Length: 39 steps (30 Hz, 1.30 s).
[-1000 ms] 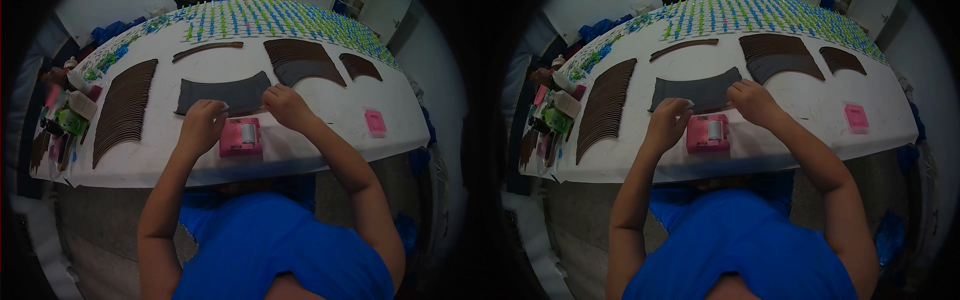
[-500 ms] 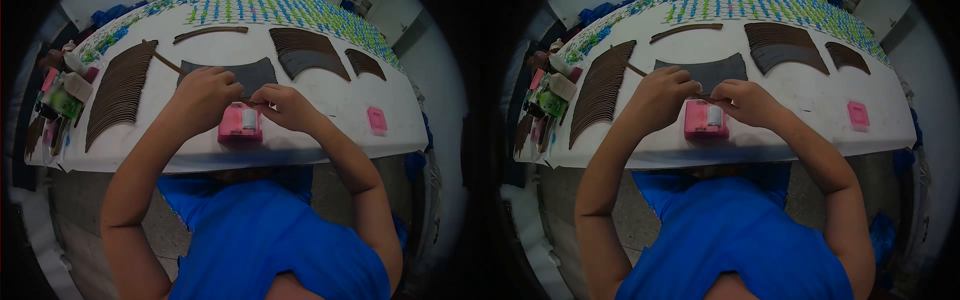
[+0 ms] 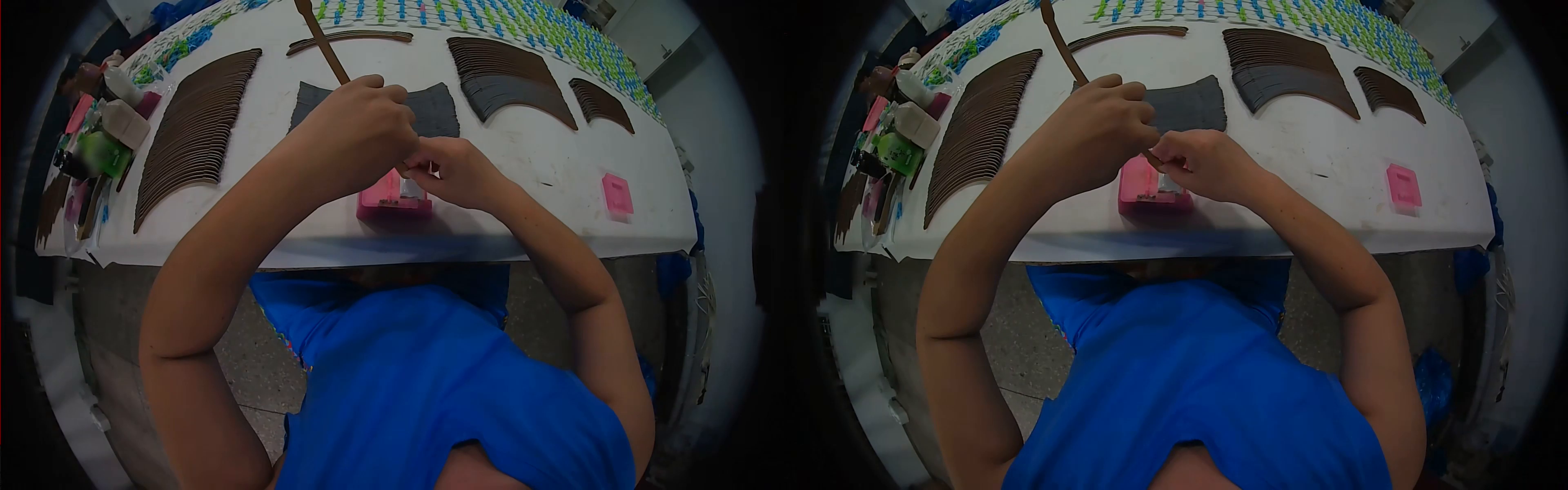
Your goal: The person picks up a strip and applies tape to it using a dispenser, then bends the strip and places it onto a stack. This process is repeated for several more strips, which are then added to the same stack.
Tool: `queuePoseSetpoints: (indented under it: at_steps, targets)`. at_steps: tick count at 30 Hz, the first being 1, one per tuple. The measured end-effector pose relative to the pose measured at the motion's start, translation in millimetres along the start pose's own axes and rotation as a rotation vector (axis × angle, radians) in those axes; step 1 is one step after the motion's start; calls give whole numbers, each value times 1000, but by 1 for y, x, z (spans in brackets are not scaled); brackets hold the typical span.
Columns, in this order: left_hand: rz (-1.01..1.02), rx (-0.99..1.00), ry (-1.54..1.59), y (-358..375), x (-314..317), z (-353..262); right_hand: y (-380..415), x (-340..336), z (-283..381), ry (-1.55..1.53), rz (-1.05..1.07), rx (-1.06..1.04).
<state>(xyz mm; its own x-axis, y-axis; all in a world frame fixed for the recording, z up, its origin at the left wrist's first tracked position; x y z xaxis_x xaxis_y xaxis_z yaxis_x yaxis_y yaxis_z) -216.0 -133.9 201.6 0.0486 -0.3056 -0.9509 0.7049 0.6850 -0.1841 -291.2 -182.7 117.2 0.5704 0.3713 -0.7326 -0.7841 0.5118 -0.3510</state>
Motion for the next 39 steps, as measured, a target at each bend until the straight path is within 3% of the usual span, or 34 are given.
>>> queuePoseSetpoints:
  at_steps: [9, 18, 23, 39]
  targets:
    - [25, -26, 9, 9, 7, 5, 1, 1, 0, -24, -33, -15]
    - [-140, -127, 206, 44, 42, 10, 17, -4, -9, 92, -8, -67]
    - [-345, -136, 348, 52, 57, 3, 28, -8, -12, 158, 53, -92]
    - [-350, -141, 413, 52, 73, 1, 43, -19, -15, 181, 21, -93]
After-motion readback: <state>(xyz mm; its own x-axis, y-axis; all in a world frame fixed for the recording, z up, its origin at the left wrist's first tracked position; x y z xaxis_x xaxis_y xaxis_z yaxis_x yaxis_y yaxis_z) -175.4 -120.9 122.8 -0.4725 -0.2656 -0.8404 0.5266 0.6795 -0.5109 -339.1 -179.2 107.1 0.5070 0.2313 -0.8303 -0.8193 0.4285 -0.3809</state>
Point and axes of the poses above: each hand's wrist, its own y-axis away from the middle knuckle, its own x-axis out of the palm, z = x × y, the point moved 9 cm from there along -y, towards the middle knuckle, and after that the axes turned 1 degree about y, right-handed, at the moved point
